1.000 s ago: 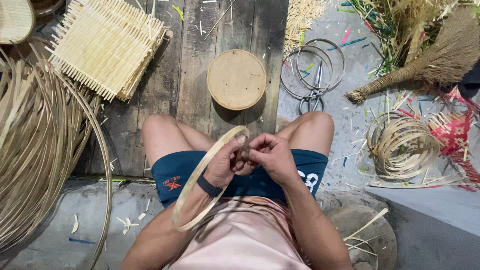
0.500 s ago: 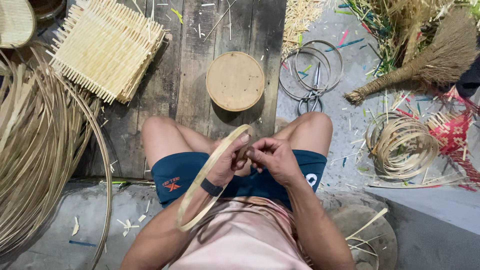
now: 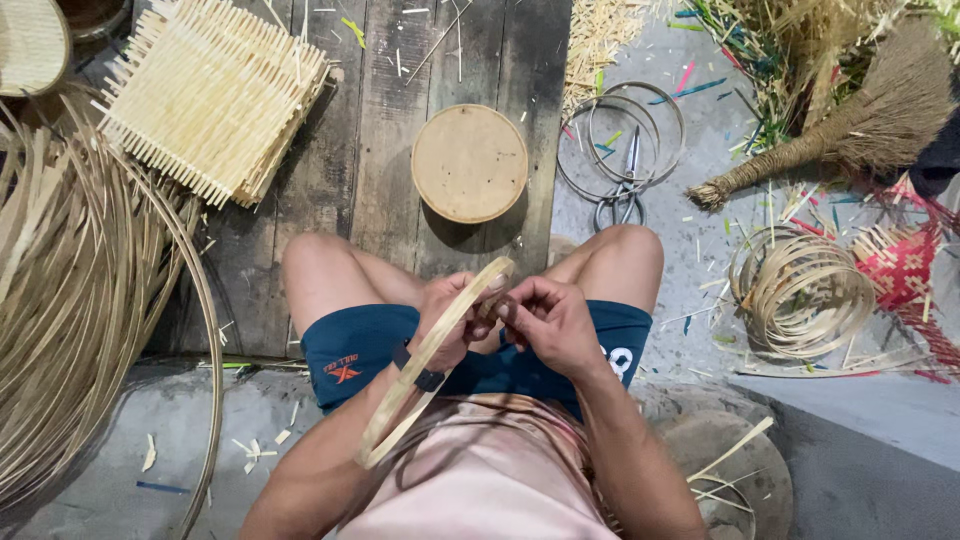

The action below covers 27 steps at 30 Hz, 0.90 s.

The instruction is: The person sits on the floor and weaves thin bamboo strips into circular rims. They bend the strips into loops, tuck the ends to secure the shape, and use scissors to trim excess material. The finished rims are placed on the floor nearby.

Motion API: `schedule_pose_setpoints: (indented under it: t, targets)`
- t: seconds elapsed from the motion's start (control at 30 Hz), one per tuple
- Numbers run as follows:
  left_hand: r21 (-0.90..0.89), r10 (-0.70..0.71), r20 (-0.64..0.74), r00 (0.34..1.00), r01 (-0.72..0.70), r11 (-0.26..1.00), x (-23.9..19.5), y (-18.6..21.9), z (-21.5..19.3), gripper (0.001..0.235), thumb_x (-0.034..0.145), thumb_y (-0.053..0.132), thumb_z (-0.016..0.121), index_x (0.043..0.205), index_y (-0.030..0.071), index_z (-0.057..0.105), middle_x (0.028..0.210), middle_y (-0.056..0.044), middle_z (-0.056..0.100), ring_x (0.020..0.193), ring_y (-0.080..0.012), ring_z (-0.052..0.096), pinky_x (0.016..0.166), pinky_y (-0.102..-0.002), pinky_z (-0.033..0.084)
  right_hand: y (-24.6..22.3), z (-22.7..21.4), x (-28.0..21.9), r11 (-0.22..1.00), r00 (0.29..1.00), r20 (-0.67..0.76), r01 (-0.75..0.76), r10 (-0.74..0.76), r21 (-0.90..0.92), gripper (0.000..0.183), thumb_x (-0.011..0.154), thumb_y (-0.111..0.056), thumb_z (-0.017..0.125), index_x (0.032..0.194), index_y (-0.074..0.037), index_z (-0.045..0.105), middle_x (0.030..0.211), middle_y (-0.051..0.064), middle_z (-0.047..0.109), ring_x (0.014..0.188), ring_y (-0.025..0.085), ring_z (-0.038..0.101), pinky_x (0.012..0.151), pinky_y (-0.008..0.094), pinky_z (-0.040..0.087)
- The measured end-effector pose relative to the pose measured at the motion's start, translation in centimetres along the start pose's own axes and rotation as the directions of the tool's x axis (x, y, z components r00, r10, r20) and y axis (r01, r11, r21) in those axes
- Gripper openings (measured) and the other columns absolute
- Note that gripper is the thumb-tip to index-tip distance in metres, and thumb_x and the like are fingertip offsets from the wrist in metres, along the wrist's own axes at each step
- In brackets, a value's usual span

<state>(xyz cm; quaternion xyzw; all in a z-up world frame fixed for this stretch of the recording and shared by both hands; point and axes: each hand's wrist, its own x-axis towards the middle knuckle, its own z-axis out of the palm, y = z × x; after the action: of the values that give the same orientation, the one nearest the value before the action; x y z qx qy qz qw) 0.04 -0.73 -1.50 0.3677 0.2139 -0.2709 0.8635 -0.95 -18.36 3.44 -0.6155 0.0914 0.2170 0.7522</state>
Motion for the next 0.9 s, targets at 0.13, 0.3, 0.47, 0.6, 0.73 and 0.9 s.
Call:
schedule_pose_setpoints:
  t: [0.13,0.3,0.47,0.6,0.73,0.9]
  targets:
    - [-0.048,0.018,0.039,0.999,-0.017,0.999,0.2,-0.7,-0.5,0.032,0.095,0.018,0.074,0.073,0.009,0.052,0.064,-0.007,0.059,0.042,-0.0123,0.049,0.035,-0.024,0.031,-0.1,0.2,-0.4,0.995,1.0,-0.017,0.018,-0.02,-0.098,0.014,0.096,-0.01,0.074,0.09,0.001,0.066,0.069,0.003,0.066,0.056,0.007,0.058,0.047,0.022,0.046]
    - [-0.071,0.006,0.051,0.999,-0.002,0.997,-0.1,-1.2,-0.4,0.031,0.098,0.023,0.065,0.074,0.007,0.053,0.065,-0.01,0.062,0.04,-0.0131,0.048,0.034,-0.026,0.031,-0.5,-0.4,-0.5,0.995,0.997,-0.013,-0.078,0.077,-0.065,0.013,0.094,-0.011,0.073,0.09,0.0,0.068,0.068,0.003,0.066,0.055,0.007,0.06,0.047,0.023,0.049]
    - [-0.115,0.008,0.088,0.996,0.002,0.993,-0.1,-1.8,-0.4,0.034,0.102,0.022,0.062,0.074,0.006,0.051,0.061,-0.008,0.056,0.039,-0.0125,0.046,0.033,-0.028,0.03,-0.2,-0.4,-0.7,0.995,0.996,-0.014,-0.088,0.087,-0.046,0.014,0.094,-0.011,0.073,0.09,0.001,0.068,0.068,0.002,0.066,0.055,0.007,0.06,0.047,0.023,0.049]
    - [-0.074,0.023,0.064,0.998,-0.018,0.997,0.1,-1.8,-0.6,0.035,0.103,0.024,0.063,0.075,0.005,0.052,0.064,-0.01,0.059,0.042,-0.0128,0.048,0.034,-0.027,0.031,-0.9,0.1,-0.4,0.985,0.995,-0.049,-0.097,0.091,-0.144,0.013,0.092,-0.009,0.074,0.088,0.002,0.067,0.067,0.002,0.066,0.053,0.007,0.059,0.045,0.023,0.047]
    - [-0.098,-0.065,0.05,0.997,0.07,0.993,0.1,-1.9,-0.9,0.031,0.097,0.024,0.066,0.076,0.005,0.056,0.067,-0.012,0.066,0.044,-0.0125,0.051,0.036,-0.026,0.033,-1.8,0.4,-0.7,0.911,0.996,-0.039,0.063,-0.086,-0.407,0.005,0.091,-0.002,0.071,0.088,0.002,0.069,0.067,0.002,0.069,0.057,0.007,0.062,0.049,0.024,0.05]
    - [0.053,-0.037,0.004,0.999,0.037,0.998,0.7,-0.6,-0.3,0.031,0.095,0.021,0.075,0.075,0.005,0.057,0.067,-0.009,0.063,0.047,-0.0126,0.053,0.038,-0.026,0.037,-1.4,0.7,-0.6,0.612,0.882,0.016,0.339,-0.47,-0.714,0.005,0.086,0.004,0.073,0.091,0.003,0.071,0.078,0.007,0.071,0.067,0.011,0.069,0.059,0.026,0.054]
